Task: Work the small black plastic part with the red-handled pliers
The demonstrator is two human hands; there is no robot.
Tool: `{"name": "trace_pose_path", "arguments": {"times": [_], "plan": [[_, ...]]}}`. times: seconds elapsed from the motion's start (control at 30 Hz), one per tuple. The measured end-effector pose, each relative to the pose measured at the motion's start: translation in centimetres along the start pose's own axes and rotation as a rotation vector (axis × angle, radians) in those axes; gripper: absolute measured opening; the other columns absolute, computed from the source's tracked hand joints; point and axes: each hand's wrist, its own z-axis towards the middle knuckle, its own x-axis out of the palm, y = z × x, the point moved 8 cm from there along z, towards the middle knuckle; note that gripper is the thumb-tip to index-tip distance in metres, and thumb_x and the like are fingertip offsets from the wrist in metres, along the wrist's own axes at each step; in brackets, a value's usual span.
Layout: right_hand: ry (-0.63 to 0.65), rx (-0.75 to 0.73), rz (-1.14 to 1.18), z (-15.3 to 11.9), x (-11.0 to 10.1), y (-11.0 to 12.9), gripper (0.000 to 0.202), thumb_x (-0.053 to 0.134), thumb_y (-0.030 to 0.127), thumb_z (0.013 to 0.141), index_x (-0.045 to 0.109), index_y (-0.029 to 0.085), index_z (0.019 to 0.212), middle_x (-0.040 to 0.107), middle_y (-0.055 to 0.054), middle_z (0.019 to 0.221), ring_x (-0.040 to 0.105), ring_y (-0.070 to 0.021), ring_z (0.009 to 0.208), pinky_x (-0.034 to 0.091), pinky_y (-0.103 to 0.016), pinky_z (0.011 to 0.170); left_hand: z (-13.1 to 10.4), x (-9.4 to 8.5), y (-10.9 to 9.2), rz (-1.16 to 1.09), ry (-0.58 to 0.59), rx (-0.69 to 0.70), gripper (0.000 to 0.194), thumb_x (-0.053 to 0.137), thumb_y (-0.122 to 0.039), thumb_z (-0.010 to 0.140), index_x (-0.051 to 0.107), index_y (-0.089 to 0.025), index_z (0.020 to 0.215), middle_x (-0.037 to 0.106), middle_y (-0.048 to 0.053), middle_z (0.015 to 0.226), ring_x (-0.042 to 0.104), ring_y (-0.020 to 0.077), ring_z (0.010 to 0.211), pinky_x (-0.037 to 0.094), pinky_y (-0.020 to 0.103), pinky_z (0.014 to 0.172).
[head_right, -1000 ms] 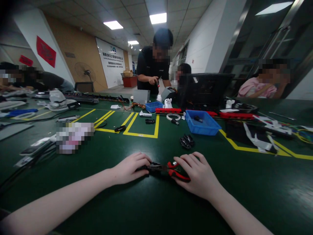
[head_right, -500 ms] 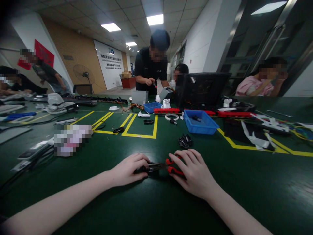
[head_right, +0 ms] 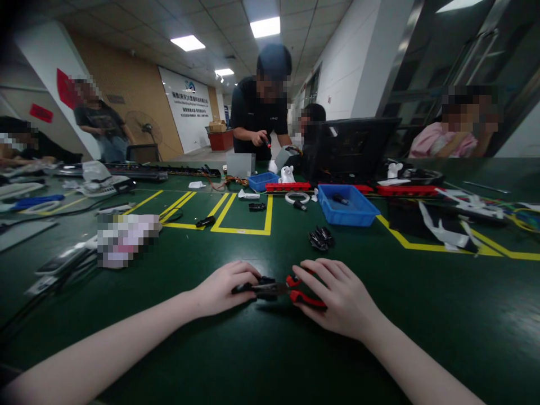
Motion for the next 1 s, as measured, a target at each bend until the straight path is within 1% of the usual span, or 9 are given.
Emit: {"name": "trace_pose_path", "arguments": {"times": [0.2, 0.3, 0.43, 0.53, 0.7, 0.83, 0.9, 1.0], "plan": [[-0.001, 0.018, -0.011, 0.0, -0.1, -0.7, 0.054, 0.067, 0.032, 0.082, 0.056, 0.021, 0.134, 0.066, -0.011, 0.125, 0.061, -0.0262, 0.109, 0.051, -0.041, 0.089, 0.0, -0.1, 0.0, -0.023, -0.015, -0.007, 0.014, 0.064, -0.023, 0.091, 0.062, -0.020, 0.105, 0.064, 0.006, 0.119, 0.060, 0.0206, 0.108, 0.049, 0.037, 0.096], [-0.004, 0.010, -0.001, 0.3, -0.3, -0.2, 0.050, 0.067, 0.032, 0.082, 0.059, 0.019, 0.130, 0.067, -0.012, 0.121, 0.061, -0.0258, 0.106, 0.051, -0.040, 0.086, 0.0, -0.1, 0.1, -0.037, -0.021, -0.013, 0.011, 0.064, -0.022, 0.091, 0.063, -0.020, 0.102, 0.065, 0.006, 0.118, 0.060, 0.0207, 0.108, 0.050, 0.038, 0.095], [0.014, 0.027, 0.012, 0.6, -0.3, 0.4, 0.046, 0.065, 0.036, 0.083, 0.060, 0.019, 0.126, 0.067, -0.013, 0.119, 0.060, -0.0266, 0.105, 0.049, -0.041, 0.086, -0.2, 0.0, 0.1, -0.033, -0.046, 0.000, 0.008, 0.062, -0.023, 0.092, 0.064, -0.019, 0.099, 0.065, 0.007, 0.116, 0.061, 0.0207, 0.105, 0.050, 0.038, 0.092], [0.022, 0.049, 0.026, 0.6, -0.1, 0.4, 0.044, 0.063, 0.040, 0.085, 0.061, 0.018, 0.124, 0.066, -0.013, 0.118, 0.059, -0.0269, 0.106, 0.048, -0.042, 0.086, -0.4, 0.2, 0.2, -0.028, -0.024, 0.003, 0.010, 0.059, -0.025, 0.094, 0.064, -0.020, 0.100, 0.065, 0.006, 0.117, 0.060, 0.0214, 0.106, 0.050, 0.040, 0.093], [0.037, 0.055, 0.038, 0.3, 0.4, 0.3, 0.045, 0.060, 0.043, 0.087, 0.060, 0.016, 0.124, 0.065, -0.014, 0.119, 0.057, -0.0270, 0.106, 0.046, -0.042, 0.085, -0.5, 0.1, 0.3, -0.015, -0.004, -0.033, 0.015, 0.056, -0.030, 0.096, 0.064, -0.022, 0.104, 0.064, 0.005, 0.119, 0.059, 0.0215, 0.108, 0.051, 0.040, 0.094], [0.053, 0.080, 0.061, -0.1, 0.7, 0.3, 0.046, 0.060, 0.044, 0.088, 0.059, 0.018, 0.125, 0.066, -0.013, 0.118, 0.056, -0.0278, 0.108, 0.045, -0.043, 0.085, -0.6, 0.3, 0.3, -0.003, 0.030, -0.018, 0.019, 0.053, -0.034, 0.096, 0.065, -0.021, 0.104, 0.063, 0.006, 0.121, 0.058, 0.0231, 0.109, 0.051, 0.043, 0.094], [0.063, 0.098, 0.066, -0.1, 0.9, 0.4, 0.046, 0.059, 0.044, 0.088, 0.059, 0.018, 0.126, 0.065, -0.013, 0.118, 0.056, -0.0283, 0.109, 0.045, -0.044, 0.087, -0.7, 0.4, 0.5, -0.001, 0.037, -0.031, 0.020, 0.052, -0.036, 0.097, 0.064, -0.021, 0.104, 0.063, 0.006, 0.121, 0.057, 0.0236, 0.109, 0.050, 0.044, 0.094], [0.050, 0.119, 0.091, 0.1, 1.1, 0.4, 0.046, 0.059, 0.045, 0.088, 0.059, 0.016, 0.124, 0.065, -0.014, 0.118, 0.056, -0.0276, 0.109, 0.044, -0.043, 0.088, -0.7, 0.5, 1.0, 0.003, 0.034, -0.052, 0.021, 0.053, -0.038, 0.097, 0.064, -0.021, 0.104, 0.063, 0.006, 0.121, 0.057, 0.0236, 0.108, 0.050, 0.044, 0.093]]}}
